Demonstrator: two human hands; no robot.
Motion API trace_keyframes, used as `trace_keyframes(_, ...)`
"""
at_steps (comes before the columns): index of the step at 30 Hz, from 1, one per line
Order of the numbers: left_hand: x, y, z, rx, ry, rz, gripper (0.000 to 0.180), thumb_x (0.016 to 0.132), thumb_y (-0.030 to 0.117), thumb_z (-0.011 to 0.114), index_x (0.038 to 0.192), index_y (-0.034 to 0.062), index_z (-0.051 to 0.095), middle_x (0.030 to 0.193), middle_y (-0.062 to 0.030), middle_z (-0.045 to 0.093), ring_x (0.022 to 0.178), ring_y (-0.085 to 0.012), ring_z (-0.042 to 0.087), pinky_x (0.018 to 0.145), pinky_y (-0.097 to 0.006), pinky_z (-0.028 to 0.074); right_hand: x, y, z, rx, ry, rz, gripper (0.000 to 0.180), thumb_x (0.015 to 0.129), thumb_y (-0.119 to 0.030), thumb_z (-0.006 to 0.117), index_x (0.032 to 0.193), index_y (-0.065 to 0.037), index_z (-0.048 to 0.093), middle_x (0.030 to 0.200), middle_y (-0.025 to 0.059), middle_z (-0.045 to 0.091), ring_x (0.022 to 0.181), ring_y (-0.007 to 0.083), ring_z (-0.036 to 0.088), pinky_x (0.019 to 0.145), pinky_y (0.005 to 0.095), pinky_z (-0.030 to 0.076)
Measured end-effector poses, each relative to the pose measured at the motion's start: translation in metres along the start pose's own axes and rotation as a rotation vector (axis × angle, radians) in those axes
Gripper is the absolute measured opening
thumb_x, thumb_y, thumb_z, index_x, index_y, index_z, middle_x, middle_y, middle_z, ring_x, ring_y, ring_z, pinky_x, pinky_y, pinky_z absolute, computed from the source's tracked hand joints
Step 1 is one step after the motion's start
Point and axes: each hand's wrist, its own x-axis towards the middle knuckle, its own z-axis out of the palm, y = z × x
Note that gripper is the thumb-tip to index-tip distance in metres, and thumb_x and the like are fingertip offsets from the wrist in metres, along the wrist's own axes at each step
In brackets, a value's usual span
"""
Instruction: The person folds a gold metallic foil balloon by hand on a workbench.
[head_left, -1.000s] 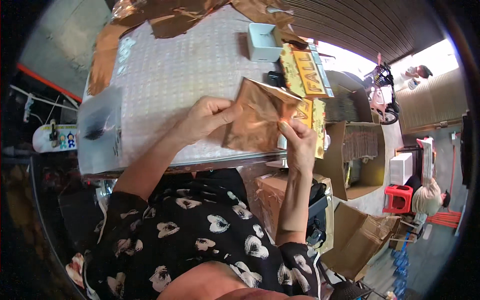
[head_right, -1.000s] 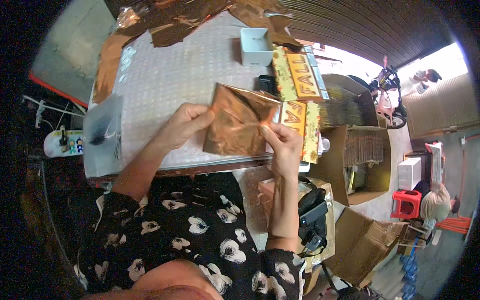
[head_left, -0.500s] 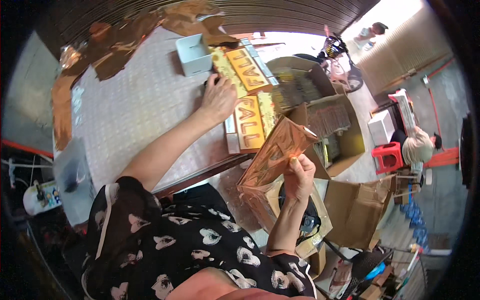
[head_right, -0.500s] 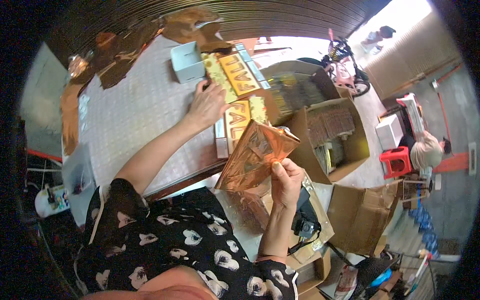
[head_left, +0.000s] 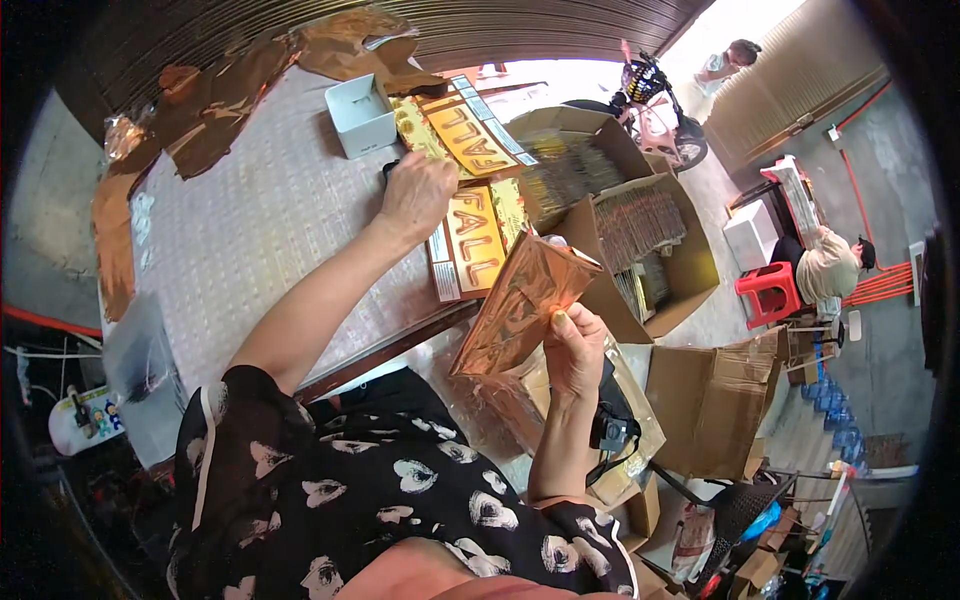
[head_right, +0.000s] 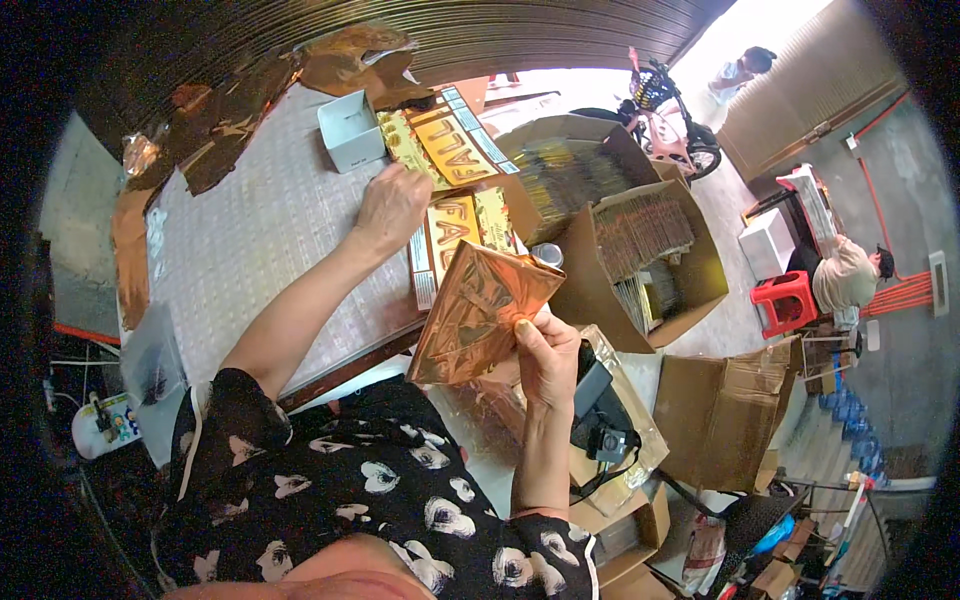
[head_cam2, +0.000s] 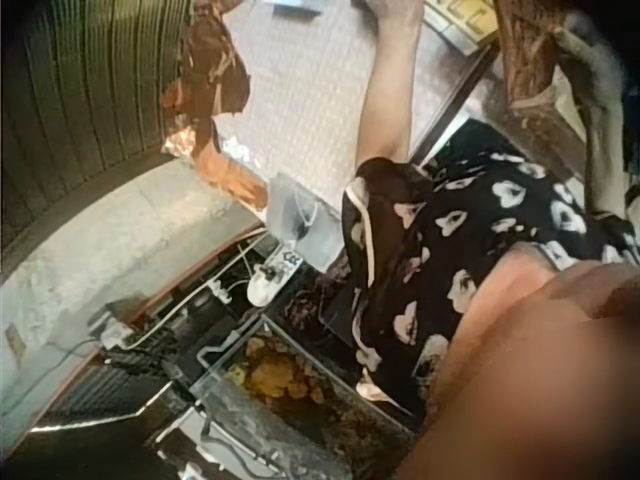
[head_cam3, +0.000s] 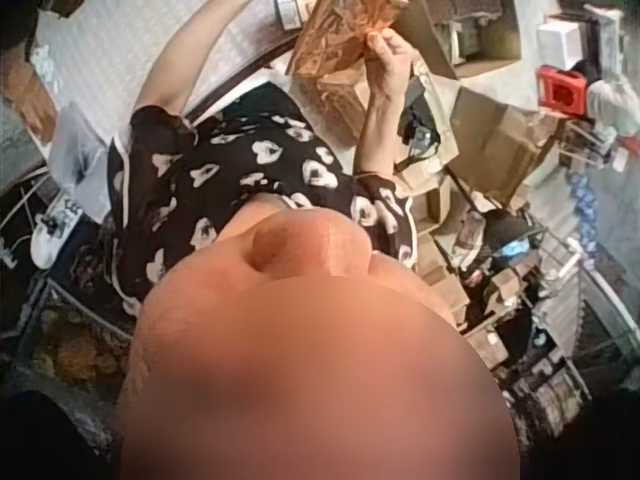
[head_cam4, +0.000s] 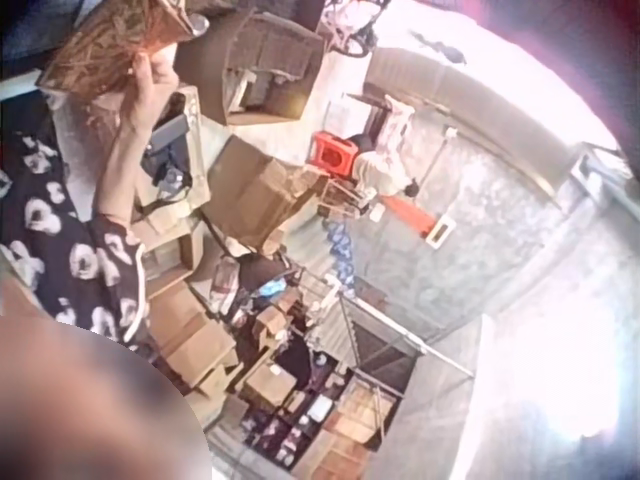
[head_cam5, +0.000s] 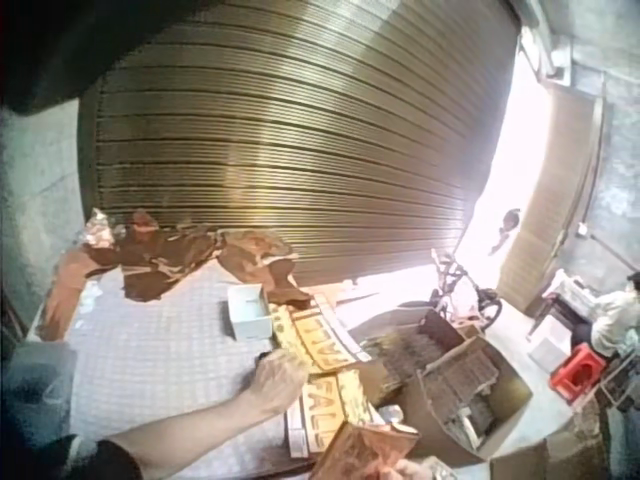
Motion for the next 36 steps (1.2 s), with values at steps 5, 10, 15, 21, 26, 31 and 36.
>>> trace_keyframes(5, 0.012, -0.001, -0.073, 0.066, 0.43, 0.116, 0.004, 0.091, 0.007, 0.064, 0.095, 0.0061, 0.066, 0.091, -0.0112, 0.07, 0.083, -0.0276, 0.073, 0.091, -0.042, 0.053, -0.008, 0.001, 0.018, 0.032, -0.023, 0.043, 0.01, 0.096, -0.009, 0.071, 0.093, 0.0, 0.069, 0.08, -0.0019, 0.064, 0.069, 0.0061, 0.053, 0.067, 0.0207, 0.042)
trace_keyframes(10, -0.035, -0.024, -0.184, -0.448, 0.43, -0.282, 0.023, 0.097, 0.008, 0.066, 0.119, 0.002, 0.059, 0.098, -0.009, 0.074, 0.09, -0.0166, 0.073, 0.074, -0.032, 0.059, -0.01, 0.013, 0.041, 0.019, -0.062, 0.127, 0.011, 0.096, -0.01, 0.072, 0.09, -0.001, 0.067, 0.079, -0.0037, 0.06, 0.067, 0.0056, 0.049, 0.064, 0.0209, 0.039)
trace_keyframes(15, -0.15, -0.12, -0.225, -0.647, 0.228, -0.655, 0.03, 0.099, 0.008, 0.066, 0.128, 0.0031, 0.056, 0.099, -0.01, 0.074, 0.09, -0.0137, 0.07, 0.075, -0.028, 0.056, 0.006, 0.042, 0.075, 0.026, -0.231, 0.232, 0.014, 0.093, -0.012, 0.075, 0.087, -0.006, 0.065, 0.089, 0.0015, 0.069, 0.076, 0.0095, 0.06, 0.072, 0.0237, 0.047)
trace_keyframes(21, -0.261, -0.201, -0.189, -0.422, 0.087, -0.92, 0.038, 0.094, 0.023, 0.072, 0.125, 0.0038, 0.061, 0.089, -0.0106, 0.073, 0.082, -0.018, 0.067, 0.07, -0.033, 0.052, 0.024, 0.078, 0.109, -0.02, -0.322, 0.333, 0.011, 0.096, -0.012, 0.072, 0.099, -0.002, 0.07, 0.092, 0.0043, 0.072, 0.083, 0.0137, 0.067, 0.081, 0.0296, 0.055)
trace_keyframes(26, -0.291, -0.21, -0.176, -0.301, 0.023, -1.002, 0.042, 0.091, 0.032, 0.073, 0.124, 0.0075, 0.064, 0.096, -0.016, 0.076, 0.091, -0.0315, 0.073, 0.079, -0.044, 0.055, 0.045, 0.116, 0.142, -0.06, -0.491, 0.417, 0.008, 0.097, -0.009, 0.07, 0.097, 0.0, 0.071, 0.095, 0.0069, 0.074, 0.084, 0.0145, 0.068, 0.082, 0.0289, 0.054)
trace_keyframes(31, -0.301, -0.203, -0.16, -0.233, 0.105, -0.853, 0.036, 0.091, 0.027, 0.073, 0.119, 0.0062, 0.064, 0.086, -0.0151, 0.071, 0.077, -0.0299, 0.069, 0.07, -0.042, 0.054, 0.053, 0.144, 0.173, -0.145, -0.444, 0.504, 0.009, 0.095, -0.005, 0.072, 0.1, 0.002, 0.074, 0.089, 0.0049, 0.073, 0.077, 0.0117, 0.065, 0.075, 0.0257, 0.05)
trace_keyframes(36, -0.29, -0.179, -0.166, -0.286, 0.003, -0.901, 0.038, 0.09, 0.028, 0.075, 0.119, 0.006, 0.065, 0.099, -0.0174, 0.072, 0.092, -0.0345, 0.07, 0.08, -0.045, 0.054, 0.054, 0.164, 0.187, -0.25, -0.409, 0.487, 0.01, 0.095, -0.007, 0.073, 0.1, 0.002, 0.076, 0.093, 0.0067, 0.076, 0.079, 0.0111, 0.066, 0.075, 0.0237, 0.05)
